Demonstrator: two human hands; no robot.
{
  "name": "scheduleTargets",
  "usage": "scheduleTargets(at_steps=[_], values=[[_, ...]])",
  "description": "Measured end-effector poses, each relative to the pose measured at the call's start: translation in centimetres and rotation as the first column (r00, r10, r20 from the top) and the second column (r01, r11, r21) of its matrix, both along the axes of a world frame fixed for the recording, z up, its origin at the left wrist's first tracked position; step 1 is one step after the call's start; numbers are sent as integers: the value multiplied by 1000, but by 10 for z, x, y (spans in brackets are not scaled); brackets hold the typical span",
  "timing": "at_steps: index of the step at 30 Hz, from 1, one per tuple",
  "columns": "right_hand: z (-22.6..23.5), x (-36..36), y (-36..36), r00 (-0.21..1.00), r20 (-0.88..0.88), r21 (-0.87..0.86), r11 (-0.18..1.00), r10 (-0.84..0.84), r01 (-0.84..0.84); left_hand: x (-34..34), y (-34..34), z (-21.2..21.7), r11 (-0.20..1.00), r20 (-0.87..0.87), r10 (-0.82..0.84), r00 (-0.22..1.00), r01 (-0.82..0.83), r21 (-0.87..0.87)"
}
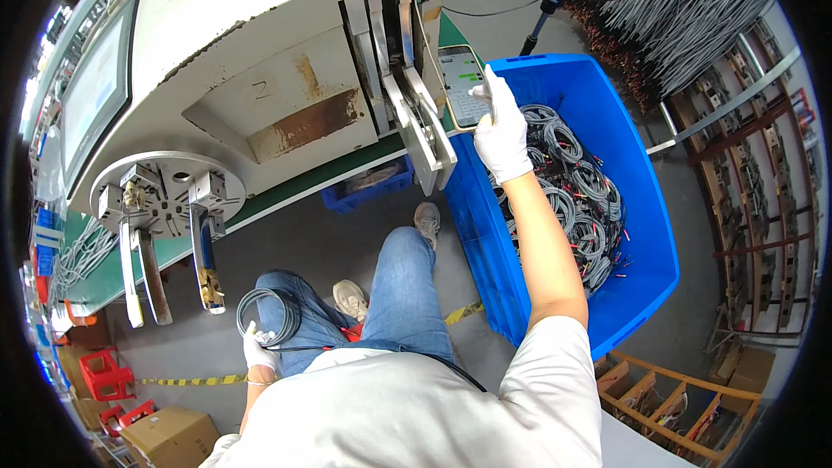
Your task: Wind long cables into coils using a machine and secure with tape.
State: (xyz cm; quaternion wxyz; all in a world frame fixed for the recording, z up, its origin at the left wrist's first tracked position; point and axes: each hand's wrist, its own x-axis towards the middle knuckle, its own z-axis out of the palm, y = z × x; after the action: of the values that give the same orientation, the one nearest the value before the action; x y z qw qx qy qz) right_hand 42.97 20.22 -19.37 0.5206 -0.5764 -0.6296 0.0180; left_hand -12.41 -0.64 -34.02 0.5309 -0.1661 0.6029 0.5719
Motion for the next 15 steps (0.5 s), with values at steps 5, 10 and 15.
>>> scheduleTargets(at_steps=[5,10,15], values=[[-1,0,1,1000,-23,-1,1000,10,-10,0,0,0,1000,-11,-10,1000,10,-4],[-1,1,0,1000,-2,7,1000,-1,1,-1,-1,0,1000,15,-2,1000,2,3],[1,-1,0,1000,-9,15,1000,3,-3,-1,-3,-1,999,2,-22,1000,22,28]])
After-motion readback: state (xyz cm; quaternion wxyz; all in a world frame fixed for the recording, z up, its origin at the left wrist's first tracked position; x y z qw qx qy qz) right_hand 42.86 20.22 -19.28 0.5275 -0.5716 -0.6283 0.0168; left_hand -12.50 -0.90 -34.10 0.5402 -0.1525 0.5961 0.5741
